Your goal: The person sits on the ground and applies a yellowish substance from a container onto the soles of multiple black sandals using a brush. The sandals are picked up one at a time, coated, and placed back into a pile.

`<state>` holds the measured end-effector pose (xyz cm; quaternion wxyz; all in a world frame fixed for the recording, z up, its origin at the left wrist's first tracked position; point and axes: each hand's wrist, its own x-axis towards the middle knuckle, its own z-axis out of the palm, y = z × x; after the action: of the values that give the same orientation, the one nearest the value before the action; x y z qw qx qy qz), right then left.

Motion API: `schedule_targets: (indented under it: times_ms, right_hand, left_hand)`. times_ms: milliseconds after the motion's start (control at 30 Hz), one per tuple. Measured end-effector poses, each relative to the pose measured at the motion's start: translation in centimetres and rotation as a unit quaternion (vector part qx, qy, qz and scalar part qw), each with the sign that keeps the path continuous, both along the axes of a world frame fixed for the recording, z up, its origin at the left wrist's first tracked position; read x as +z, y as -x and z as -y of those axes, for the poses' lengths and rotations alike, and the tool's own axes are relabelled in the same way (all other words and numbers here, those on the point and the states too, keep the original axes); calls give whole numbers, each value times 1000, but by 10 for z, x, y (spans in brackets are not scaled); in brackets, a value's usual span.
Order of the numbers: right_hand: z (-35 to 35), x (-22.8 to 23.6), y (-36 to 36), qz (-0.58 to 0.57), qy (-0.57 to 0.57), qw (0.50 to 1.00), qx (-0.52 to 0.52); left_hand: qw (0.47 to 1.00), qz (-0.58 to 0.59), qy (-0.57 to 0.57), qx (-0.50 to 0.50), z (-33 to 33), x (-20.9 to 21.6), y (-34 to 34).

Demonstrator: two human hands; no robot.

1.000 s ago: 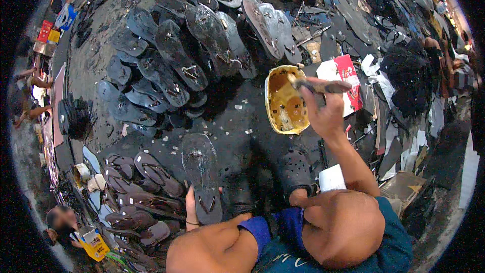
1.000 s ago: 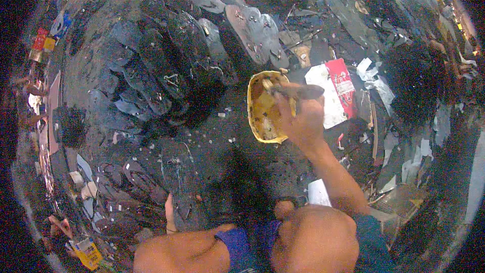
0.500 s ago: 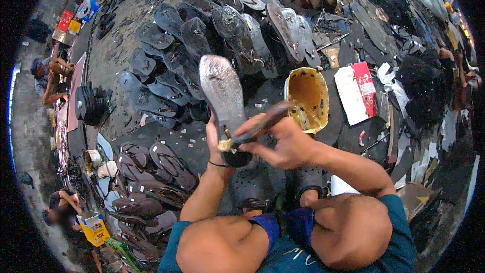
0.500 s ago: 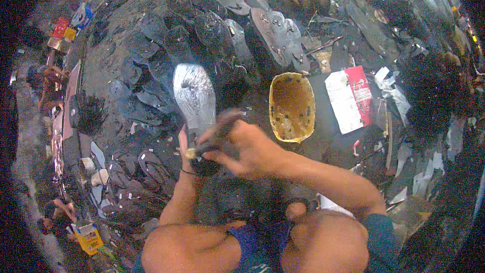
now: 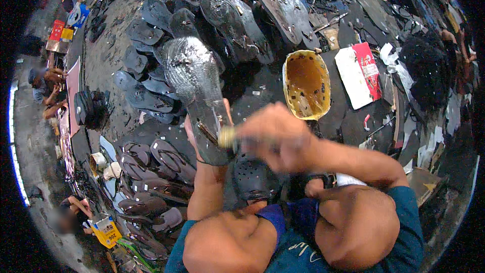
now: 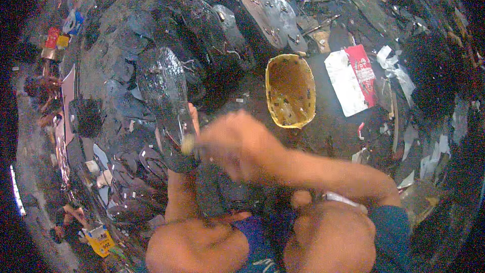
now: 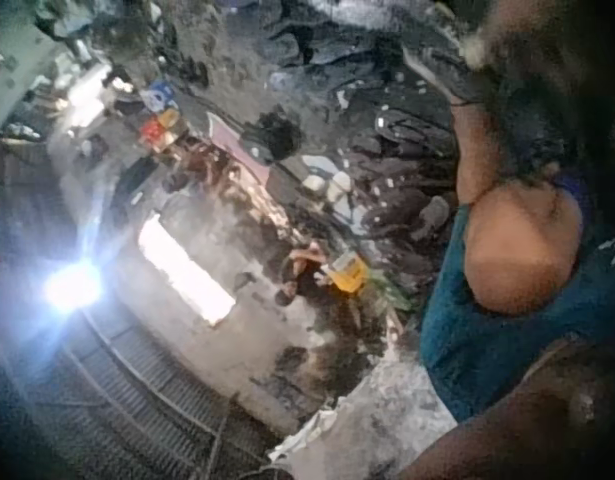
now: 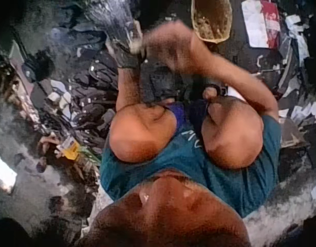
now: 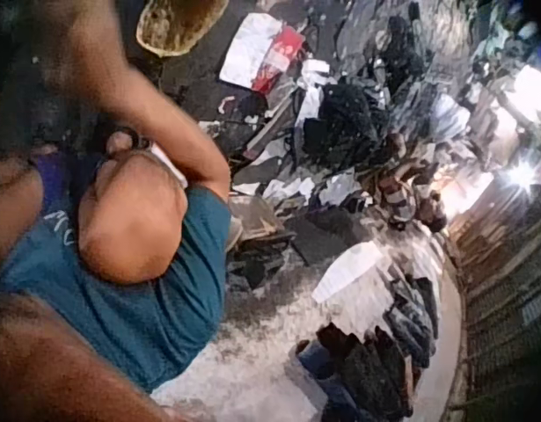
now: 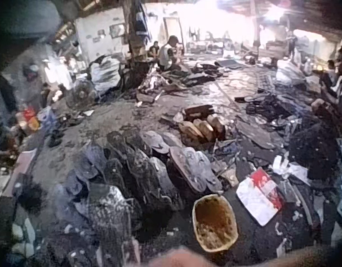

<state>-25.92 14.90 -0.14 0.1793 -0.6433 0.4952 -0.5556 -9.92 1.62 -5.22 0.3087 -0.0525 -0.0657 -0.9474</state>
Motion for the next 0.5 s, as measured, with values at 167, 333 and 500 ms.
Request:
schedule_targets:
  times_ms: [167,333,500]
  right_hand:
    - [5,25,3,-148,34,986,65]
    - [31,28,7,-171,95,980,29]
    - [-8,33,-10,-144,123,978,83]
  left_hand:
    - [960,274,-39,29,-23,9,-4]
    - [924,369,-74,-71,3,-53,-16]
    - [955,296,-3,-3,-20,32,15]
